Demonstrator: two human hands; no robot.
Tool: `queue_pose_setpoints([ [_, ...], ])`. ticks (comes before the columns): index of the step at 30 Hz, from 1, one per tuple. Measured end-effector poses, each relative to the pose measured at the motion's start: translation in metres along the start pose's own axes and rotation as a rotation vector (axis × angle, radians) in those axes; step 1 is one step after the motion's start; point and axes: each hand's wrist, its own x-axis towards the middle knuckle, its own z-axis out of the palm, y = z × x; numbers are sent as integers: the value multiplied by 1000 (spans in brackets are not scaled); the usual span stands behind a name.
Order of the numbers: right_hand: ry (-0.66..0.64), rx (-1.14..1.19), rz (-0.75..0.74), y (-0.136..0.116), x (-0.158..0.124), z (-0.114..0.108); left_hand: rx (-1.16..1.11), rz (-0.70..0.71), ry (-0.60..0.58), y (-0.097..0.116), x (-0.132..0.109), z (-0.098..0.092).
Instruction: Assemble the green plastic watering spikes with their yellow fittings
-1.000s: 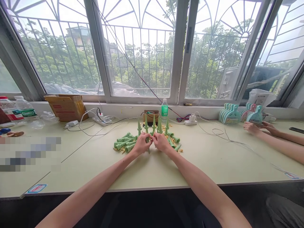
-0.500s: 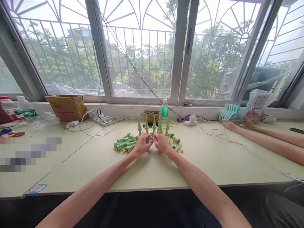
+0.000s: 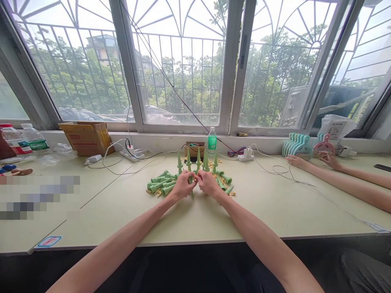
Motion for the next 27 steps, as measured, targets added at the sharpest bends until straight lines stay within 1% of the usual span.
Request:
queue_pose_setpoints([
  [5, 15, -5, -1, -3, -1, -3, -7, -2, -2, 2, 0, -1],
  [10, 2, 16, 14, -5, -2, -2, -5, -23, 17, 3, 0, -2],
  [22, 6, 16, -21, 0, -1, -3, -1, -19, -18, 2, 0, -1],
  [27, 23, 4, 3, -3, -1, -3, -5, -27, -16, 3, 1, -2],
])
